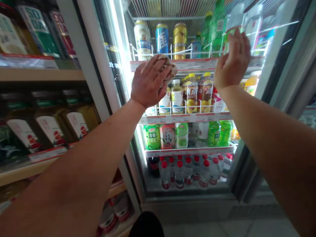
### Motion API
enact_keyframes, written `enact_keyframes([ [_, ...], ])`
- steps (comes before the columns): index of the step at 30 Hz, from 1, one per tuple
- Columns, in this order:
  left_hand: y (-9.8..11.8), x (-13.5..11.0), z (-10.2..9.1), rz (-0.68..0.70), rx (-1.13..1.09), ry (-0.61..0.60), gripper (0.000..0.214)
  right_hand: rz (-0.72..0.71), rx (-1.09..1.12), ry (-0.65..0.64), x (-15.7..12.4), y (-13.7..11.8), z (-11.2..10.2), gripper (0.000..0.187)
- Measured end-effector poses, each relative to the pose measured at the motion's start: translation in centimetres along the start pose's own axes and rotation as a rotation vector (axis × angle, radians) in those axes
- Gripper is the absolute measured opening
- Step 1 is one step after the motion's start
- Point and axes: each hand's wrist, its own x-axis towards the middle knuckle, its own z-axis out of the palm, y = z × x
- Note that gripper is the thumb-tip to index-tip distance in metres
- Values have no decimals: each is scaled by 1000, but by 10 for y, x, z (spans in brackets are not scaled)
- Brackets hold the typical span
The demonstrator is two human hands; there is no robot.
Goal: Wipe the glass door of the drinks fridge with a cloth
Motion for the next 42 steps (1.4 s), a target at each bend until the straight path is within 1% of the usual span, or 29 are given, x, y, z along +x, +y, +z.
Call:
enact_keyframes([
  [2,0,0,0,0,-50,-30,51,-20,16,34,0,2,1,66],
  [5,1,0,2,-96,-45,53,56,-22,19,35,0,3,2,69],
  [7,1,0,3,-127,-26,101,60,-13,12,19,-1,1,1,70],
  [9,0,0,4,-104,-26,114,61,-3,-1,12,-2,-1,-1,69],
  [12,-5,1,5,0,-8,104,60,12,-12,34,-4,-6,-4,65],
  [16,-10,-2,7,133,7,88,50,-6,10,31,-4,-6,-3,64],
  [18,-4,-6,8,144,-17,126,41,-6,19,18,-4,-5,-2,65],
  [21,18,-7,6,102,-78,158,37,-2,26,9,-5,-5,-3,63],
  [23,38,2,4,-1,-158,163,40,-21,25,-2,-8,-7,-4,60],
  [24,47,11,4,-74,-198,166,40,-47,24,-10,-10,-9,-6,59],
  [26,61,37,5,-199,-223,174,36,-118,23,-24,-13,-10,-8,58],
  [27,65,53,7,-224,-194,173,31,-159,25,-26,-15,-11,-8,58],
  [28,68,69,10,-206,-143,169,26,-199,27,-26,-16,-11,-9,58],
  [30,71,98,18,-137,-44,169,25,-273,28,-22,-18,-11,-9,60],
  [31,72,109,24,-103,-14,167,27,-306,28,-28,-19,-11,-9,61],
  [33,75,123,34,-61,25,181,36,-347,34,-27,-19,-10,-9,61],
  [35,79,128,42,-29,53,230,45,-382,47,-17,-20,-8,-8,60],
  [37,84,127,45,16,73,294,52,-441,53,-22,-20,-5,-7,60],
  [40,88,124,40,62,41,328,56,-547,60,-37,-20,-2,-5,60],
  [42,88,122,34,83,12,305,57,-554,75,-28,-19,-1,-5,57],
])
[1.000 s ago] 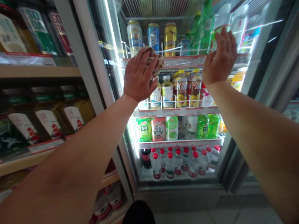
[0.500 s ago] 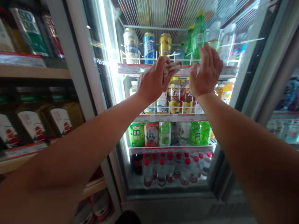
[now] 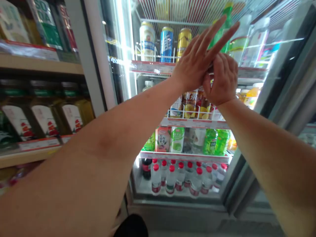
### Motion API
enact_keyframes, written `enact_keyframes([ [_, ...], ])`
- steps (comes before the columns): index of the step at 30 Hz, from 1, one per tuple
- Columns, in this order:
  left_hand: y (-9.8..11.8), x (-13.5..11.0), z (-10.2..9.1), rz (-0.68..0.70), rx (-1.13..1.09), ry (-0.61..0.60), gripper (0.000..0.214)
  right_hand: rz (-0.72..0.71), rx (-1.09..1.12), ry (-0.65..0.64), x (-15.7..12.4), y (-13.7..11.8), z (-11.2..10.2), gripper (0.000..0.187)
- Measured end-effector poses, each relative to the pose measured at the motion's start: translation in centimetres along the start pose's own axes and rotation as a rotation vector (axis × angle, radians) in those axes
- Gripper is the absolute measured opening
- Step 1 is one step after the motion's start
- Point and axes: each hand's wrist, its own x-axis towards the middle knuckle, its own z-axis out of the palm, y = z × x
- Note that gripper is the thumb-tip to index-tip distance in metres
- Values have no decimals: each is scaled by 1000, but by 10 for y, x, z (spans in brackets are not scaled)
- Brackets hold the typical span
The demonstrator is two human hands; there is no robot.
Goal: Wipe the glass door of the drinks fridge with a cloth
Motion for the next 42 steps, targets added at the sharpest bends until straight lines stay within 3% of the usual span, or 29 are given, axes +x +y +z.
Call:
enact_keyframes([
  [4,-14,0,-16,206,-30,-143,70,166,8,9,4,-1,0,36],
  [7,-42,-8,-32,354,1,-307,80,263,-9,34,5,0,2,30],
  [9,-68,-17,-40,272,63,-313,75,294,-17,111,5,3,4,28],
  [12,-104,-34,-47,-17,152,-192,68,299,13,240,5,10,8,28],
  [15,-120,-50,-48,-233,179,-184,65,206,66,290,4,17,10,38],
  [18,-117,-58,-47,-217,188,-186,62,97,44,248,2,18,8,42],
  [21,-111,-57,-48,-178,185,-177,59,22,-18,106,-1,10,0,45],
  [23,-110,-54,-48,-232,187,-214,58,-26,-42,16,-2,5,-5,50],
  [25,-111,-51,-47,-303,171,-255,58,-81,-64,4,-3,8,-4,56],
  [27,-113,-50,-45,-339,119,-270,59,-75,-78,57,-3,23,4,54],
  [31,-114,-50,-43,-357,60,-261,63,104,-98,279,-3,69,27,55],
  [33,-113,-49,-43,-373,90,-260,61,172,-100,358,-4,75,29,58],
  [35,-112,-48,-44,-389,109,-277,60,129,-92,301,-4,63,21,57],
  [38,-111,-45,-47,-415,123,-323,62,-67,-66,36,-3,32,4,59],
  [39,-110,-45,-48,-416,130,-334,62,-77,-61,4,-2,26,1,60],
  [40,-110,-44,-49,-417,139,-344,62,-54,-61,7,-1,24,0,59],
  [42,-108,-44,-52,-419,162,-359,62,94,-71,134,0,30,4,54],
])
